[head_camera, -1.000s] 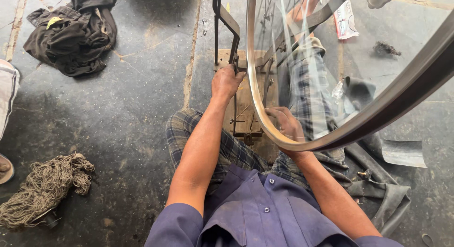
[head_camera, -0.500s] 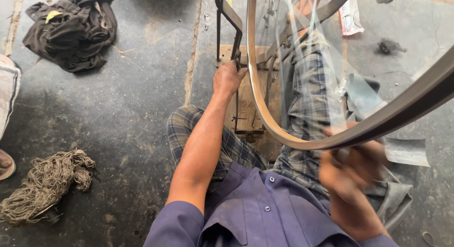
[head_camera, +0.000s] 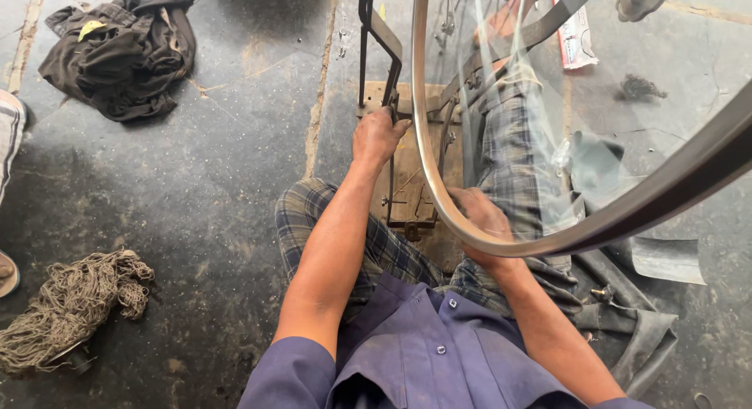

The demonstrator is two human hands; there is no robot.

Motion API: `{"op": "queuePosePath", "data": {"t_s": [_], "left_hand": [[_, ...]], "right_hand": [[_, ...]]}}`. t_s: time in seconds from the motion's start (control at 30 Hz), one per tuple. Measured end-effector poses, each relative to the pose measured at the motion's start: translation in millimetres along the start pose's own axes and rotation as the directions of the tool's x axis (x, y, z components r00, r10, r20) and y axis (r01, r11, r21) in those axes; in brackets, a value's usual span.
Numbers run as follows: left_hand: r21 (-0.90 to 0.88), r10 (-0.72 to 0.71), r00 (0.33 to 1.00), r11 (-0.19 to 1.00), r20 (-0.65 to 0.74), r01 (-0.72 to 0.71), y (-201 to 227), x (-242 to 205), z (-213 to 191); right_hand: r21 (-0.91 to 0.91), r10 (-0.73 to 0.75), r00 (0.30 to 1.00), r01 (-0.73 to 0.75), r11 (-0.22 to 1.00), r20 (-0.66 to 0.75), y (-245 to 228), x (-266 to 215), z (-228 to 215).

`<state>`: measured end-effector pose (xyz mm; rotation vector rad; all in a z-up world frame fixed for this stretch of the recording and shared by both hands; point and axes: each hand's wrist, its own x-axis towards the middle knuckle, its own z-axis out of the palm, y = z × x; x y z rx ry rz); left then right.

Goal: The person sits on the floor and uses a spoke wrench to adjust the tension of the spokes on a bicycle wheel mounted on a truing stand. They repeatedly rotate the wheel and tighten or loosen individual spokes to align the rim.

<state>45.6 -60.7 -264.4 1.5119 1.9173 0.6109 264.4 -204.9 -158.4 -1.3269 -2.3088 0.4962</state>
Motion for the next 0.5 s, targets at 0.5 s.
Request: {"op": "queuePosePath", "data": {"t_s": [0.5], "left_hand": [[0.015, -0.001, 1.0, 1.0, -0.007, 0.001, -3, 1, 3]], "right_hand": [[-0.039, 0.031, 0.996, -0.035, 0.999, -0.083, -11, 6, 11]]}}
